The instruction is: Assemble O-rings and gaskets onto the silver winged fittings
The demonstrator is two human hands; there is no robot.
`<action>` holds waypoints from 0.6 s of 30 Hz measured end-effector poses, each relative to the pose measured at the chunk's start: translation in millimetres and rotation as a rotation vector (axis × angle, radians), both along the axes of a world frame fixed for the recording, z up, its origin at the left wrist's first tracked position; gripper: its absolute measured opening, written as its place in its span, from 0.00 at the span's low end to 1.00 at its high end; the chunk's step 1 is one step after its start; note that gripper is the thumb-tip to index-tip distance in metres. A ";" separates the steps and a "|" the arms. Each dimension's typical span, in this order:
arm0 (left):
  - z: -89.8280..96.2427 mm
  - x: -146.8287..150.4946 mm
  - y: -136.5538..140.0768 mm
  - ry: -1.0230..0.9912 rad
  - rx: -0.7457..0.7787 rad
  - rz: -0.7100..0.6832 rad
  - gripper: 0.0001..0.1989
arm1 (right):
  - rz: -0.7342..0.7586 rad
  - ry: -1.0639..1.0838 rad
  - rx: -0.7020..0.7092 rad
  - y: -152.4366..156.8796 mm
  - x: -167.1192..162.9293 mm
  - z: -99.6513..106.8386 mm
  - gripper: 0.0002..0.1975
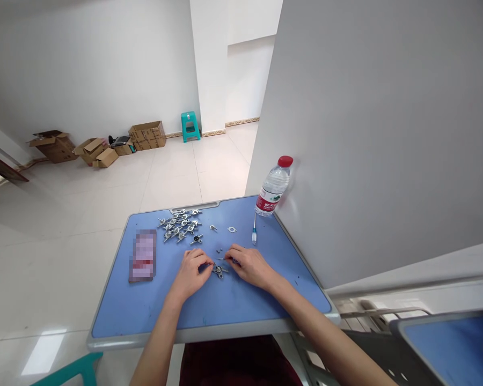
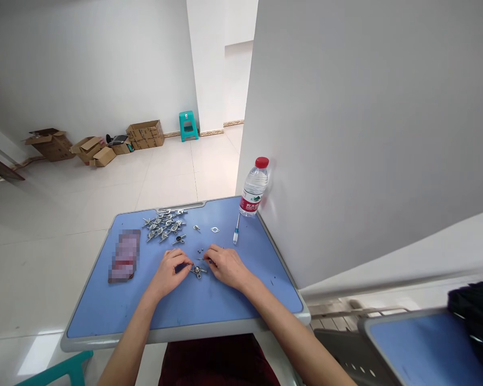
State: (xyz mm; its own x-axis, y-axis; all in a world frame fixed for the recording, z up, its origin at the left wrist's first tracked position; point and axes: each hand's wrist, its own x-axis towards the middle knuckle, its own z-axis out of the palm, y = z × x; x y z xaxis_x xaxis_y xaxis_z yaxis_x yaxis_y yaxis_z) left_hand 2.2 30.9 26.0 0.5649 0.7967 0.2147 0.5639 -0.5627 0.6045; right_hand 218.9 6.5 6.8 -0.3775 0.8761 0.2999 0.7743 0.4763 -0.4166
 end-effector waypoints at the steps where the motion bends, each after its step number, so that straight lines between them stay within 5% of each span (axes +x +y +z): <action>1: -0.3 0.5 -0.2 0.002 0.006 -0.009 0.07 | -0.006 0.003 -0.002 0.4 -0.1 -0.3 0.08; 18: 3.4 0.2 -0.3 0.056 -0.045 0.041 0.07 | 0.081 0.095 0.031 2.2 -8.6 1.8 0.08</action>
State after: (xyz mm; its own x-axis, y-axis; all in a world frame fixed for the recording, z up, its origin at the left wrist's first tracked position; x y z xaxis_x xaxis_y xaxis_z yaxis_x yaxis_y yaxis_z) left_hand 2.4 30.6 29.3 0.5421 0.8274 0.1468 0.6194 -0.5115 0.5955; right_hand 210.3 8.7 8.6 -0.4158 0.8333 0.3642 0.6905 0.5499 -0.4699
